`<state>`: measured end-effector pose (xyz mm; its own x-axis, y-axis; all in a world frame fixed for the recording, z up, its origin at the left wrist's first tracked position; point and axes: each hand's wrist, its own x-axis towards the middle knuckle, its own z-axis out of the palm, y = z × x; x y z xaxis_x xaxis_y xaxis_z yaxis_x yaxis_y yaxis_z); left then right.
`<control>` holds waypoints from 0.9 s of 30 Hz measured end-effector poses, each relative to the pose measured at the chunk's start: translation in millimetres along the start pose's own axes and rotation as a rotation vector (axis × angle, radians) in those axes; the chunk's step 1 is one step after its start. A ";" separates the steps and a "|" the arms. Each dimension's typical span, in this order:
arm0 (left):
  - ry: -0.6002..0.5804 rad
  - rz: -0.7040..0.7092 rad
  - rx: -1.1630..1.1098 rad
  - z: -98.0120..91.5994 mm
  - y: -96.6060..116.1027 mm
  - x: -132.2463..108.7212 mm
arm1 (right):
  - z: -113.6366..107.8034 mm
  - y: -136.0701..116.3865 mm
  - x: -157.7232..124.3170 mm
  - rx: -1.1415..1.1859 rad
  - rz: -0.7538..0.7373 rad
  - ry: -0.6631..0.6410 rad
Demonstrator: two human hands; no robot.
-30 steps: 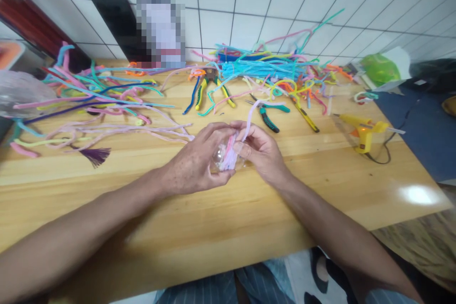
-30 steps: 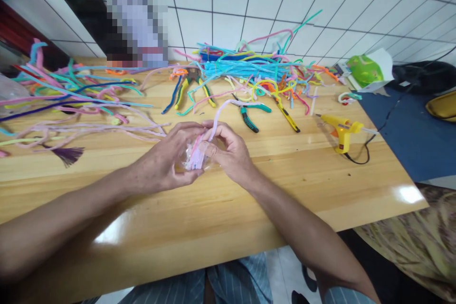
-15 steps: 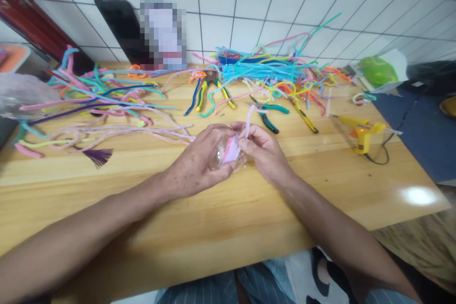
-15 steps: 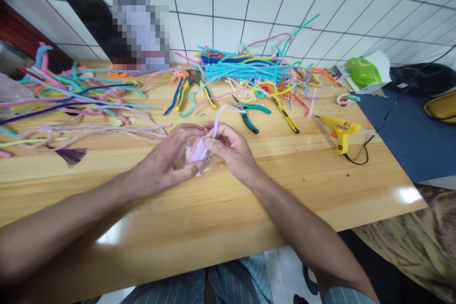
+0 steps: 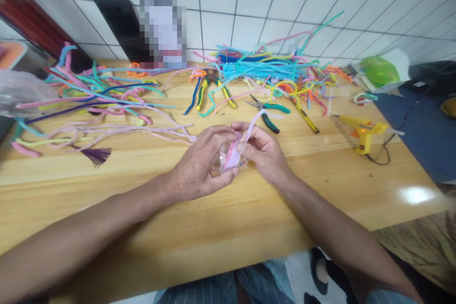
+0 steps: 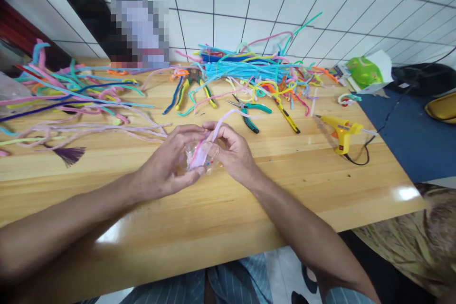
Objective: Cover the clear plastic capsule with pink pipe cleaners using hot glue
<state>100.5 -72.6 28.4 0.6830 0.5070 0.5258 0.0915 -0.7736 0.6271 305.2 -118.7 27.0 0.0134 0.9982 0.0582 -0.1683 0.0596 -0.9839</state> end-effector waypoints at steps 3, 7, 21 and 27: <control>0.014 -0.014 -0.037 -1.0 2.7 1.5 | 1.2 -0.1 -1.0 -0.024 -0.007 -0.010; 0.041 -0.041 -0.030 -1.4 5.4 2.9 | 1.2 0.7 -0.7 -0.017 -0.004 -0.016; 0.045 -0.038 -0.066 0.1 5.0 -0.1 | -10.4 2.3 3.7 -0.016 0.019 -0.100; 0.079 -0.035 -0.043 3.3 3.2 -3.1 | -6.3 2.9 2.8 -0.007 0.016 -0.072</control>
<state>101.1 -77.9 26.8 0.6204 0.5630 0.5460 0.0816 -0.7387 0.6690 311.0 -115.7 23.3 -0.0601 0.9967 0.0544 -0.1608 0.0441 -0.9860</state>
